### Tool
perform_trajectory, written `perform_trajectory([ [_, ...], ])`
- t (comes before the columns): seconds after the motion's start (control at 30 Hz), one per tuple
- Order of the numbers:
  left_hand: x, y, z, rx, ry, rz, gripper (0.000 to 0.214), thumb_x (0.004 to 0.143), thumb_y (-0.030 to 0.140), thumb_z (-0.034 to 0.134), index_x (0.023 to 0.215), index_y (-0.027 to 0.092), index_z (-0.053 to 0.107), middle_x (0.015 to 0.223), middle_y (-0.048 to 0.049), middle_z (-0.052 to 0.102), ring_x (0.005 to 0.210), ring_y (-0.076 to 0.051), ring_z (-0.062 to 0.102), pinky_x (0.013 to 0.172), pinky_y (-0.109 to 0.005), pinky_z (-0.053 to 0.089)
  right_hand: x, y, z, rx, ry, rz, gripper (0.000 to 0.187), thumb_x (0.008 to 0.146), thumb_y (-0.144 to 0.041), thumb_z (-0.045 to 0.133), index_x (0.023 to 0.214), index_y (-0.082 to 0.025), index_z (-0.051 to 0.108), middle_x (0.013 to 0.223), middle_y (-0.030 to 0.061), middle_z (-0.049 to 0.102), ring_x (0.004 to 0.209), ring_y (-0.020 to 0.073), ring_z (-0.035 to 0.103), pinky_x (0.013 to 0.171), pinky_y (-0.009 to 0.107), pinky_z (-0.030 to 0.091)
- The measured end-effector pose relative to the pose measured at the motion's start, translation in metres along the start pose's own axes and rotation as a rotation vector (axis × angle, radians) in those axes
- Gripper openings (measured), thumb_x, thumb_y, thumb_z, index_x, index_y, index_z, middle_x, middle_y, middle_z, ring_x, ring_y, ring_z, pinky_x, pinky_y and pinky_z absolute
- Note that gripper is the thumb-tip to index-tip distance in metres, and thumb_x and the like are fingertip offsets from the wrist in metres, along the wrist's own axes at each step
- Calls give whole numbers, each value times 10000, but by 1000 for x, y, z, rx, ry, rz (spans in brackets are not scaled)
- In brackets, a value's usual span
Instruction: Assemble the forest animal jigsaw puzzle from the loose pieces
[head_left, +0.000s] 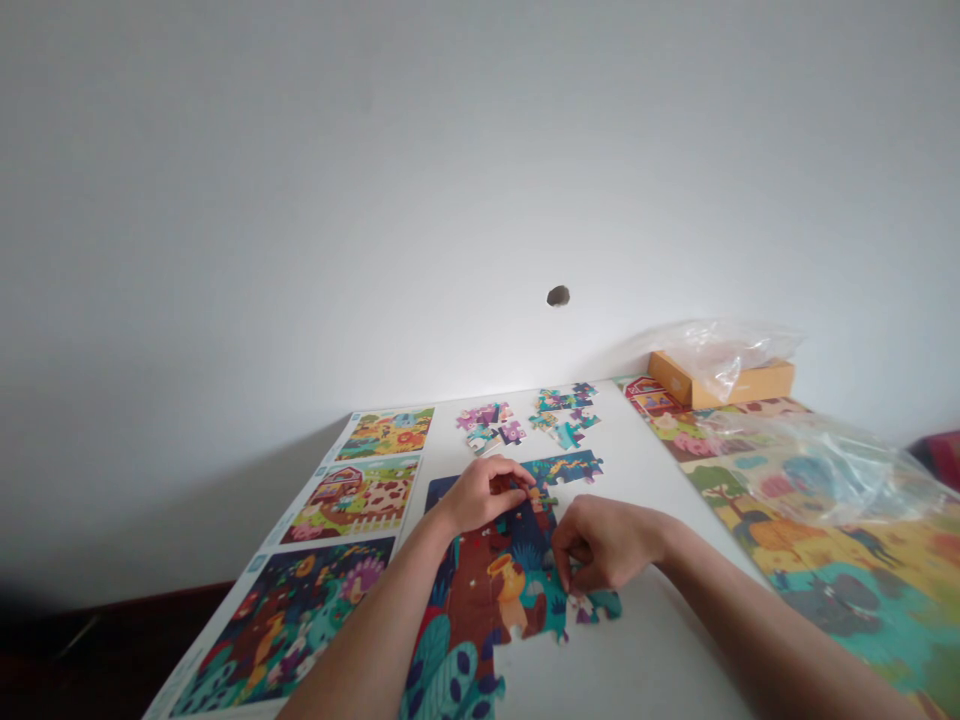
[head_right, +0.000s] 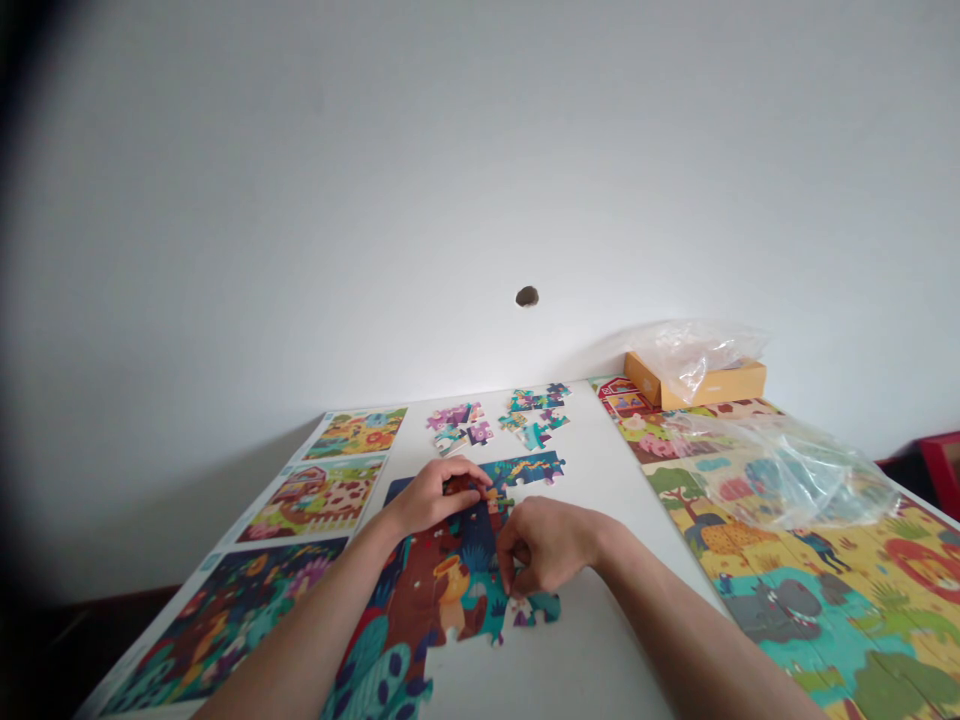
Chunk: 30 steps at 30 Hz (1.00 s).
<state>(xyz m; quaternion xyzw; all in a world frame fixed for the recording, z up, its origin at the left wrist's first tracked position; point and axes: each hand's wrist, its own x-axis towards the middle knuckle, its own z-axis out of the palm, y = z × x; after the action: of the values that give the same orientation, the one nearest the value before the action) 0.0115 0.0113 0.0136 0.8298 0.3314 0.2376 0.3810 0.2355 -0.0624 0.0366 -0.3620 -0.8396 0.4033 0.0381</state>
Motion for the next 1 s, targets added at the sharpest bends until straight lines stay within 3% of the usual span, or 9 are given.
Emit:
perform_trajectory([
  [0.3,0,-2,0,8,1,10,204,803,259,655,971,175,733,944,-64,692,853,-174,632,761,-260,472,0,-3,0,-65,15,4,154,653,-240,675,785,-174,721,553,-70,516,473,65,437,439,182,299],
  [0.47,-1,-5,1,46,5,14,204,801,261,656,974,185,733,932,-53,689,844,-172,623,746,-260,455,-7,5,-11,-74,69,82,136,643,-263,692,731,-168,650,558,-73,503,477,65,430,436,191,273],
  [0.73,0,-5,0,51,7,10,211,796,247,647,981,193,732,934,-46,687,853,-173,619,771,-269,449,-8,9,-13,-141,16,185,394,543,-450,799,669,-191,530,577,-84,490,509,74,401,462,215,255],
  [1.0,-1,-3,0,46,1,17,214,795,252,643,981,196,733,942,-47,691,864,-173,618,782,-266,450,-5,11,-9,-141,5,178,395,551,-441,782,683,-200,498,594,-86,493,520,78,401,469,216,258],
])
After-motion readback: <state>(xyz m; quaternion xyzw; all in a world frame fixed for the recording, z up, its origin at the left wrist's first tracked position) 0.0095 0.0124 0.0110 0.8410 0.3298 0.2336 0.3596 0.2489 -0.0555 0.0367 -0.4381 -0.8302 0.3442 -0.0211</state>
